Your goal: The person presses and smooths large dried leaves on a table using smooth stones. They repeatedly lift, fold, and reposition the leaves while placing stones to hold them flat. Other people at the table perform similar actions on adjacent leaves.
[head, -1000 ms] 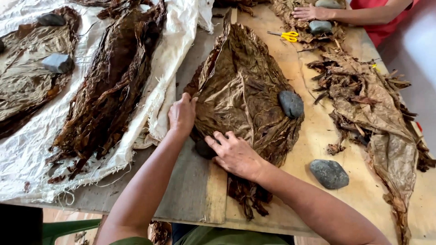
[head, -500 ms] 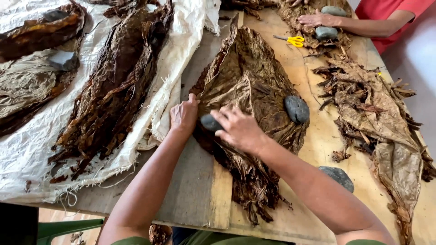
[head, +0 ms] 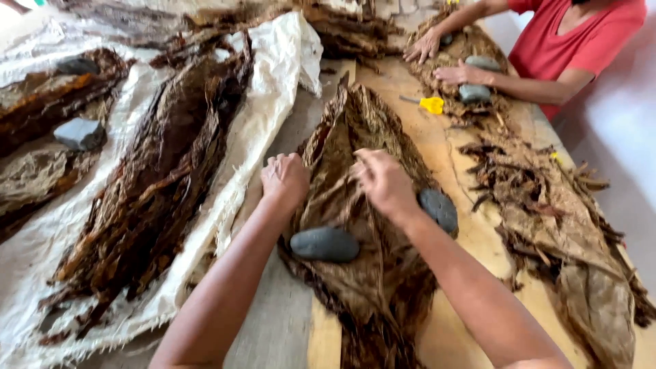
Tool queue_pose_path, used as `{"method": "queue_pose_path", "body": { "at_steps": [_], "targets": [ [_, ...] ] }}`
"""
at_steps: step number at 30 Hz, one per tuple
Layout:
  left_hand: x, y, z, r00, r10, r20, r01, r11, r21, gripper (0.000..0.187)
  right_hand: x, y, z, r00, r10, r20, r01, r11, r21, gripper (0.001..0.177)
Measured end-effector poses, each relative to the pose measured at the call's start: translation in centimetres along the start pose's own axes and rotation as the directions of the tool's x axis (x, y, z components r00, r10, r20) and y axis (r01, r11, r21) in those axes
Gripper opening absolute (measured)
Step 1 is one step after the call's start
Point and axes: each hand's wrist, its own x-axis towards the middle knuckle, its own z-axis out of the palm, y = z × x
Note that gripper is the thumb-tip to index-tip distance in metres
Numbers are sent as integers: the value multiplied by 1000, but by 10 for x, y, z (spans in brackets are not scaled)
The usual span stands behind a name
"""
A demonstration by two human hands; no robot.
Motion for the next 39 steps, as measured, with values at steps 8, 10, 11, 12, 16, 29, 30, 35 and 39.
{"method": "queue_pose_path", "body": {
  "at_steps": [8, 10, 11, 12, 16, 29, 30, 35, 39],
  "targets": [
    [67, 49, 24, 994, -105, 28, 109, 962, -252, 55, 116, 166, 40, 894, 417, -163, -431, 900, -59, 52],
    [86, 49, 46, 993, -122, 2, 117, 953, -279, 39, 136, 191, 53, 892, 386, -237, -405, 914, -37, 44],
    [95, 47, 58, 990, -137, -24, 124, 946, -300, 25, 145, 203, 62, 881, 357, -310, -379, 925, -10, 35],
    [82, 51, 43, 990, -142, -21, 129, 945, -299, 25, 146, 201, 56, 883, 357, -305, -377, 926, -10, 35],
    [39, 56, 0, 994, -104, -41, 60, 804, -591, 24, 173, 228, 59, 900, 298, -318, -297, 953, 55, 26],
    [23, 44, 14, 967, 127, -223, -202, 914, -353, 38, 143, 138, -2, 882, 468, 52, -463, 841, 280, 58],
    [8, 45, 6, 971, 133, -198, -198, 914, -355, 38, 141, 152, 2, 871, 486, 67, -484, 829, 282, 58],
    [-66, 44, -11, 917, 388, 89, -345, 886, -309, 42, 48, 106, -32, 975, -146, -166, 148, 989, -1, 22],
    [-106, 26, -27, 822, 496, 281, -441, 866, -236, 66, -65, 1, -46, 994, -69, 90, 55, 988, 146, 24]
  ]
}}
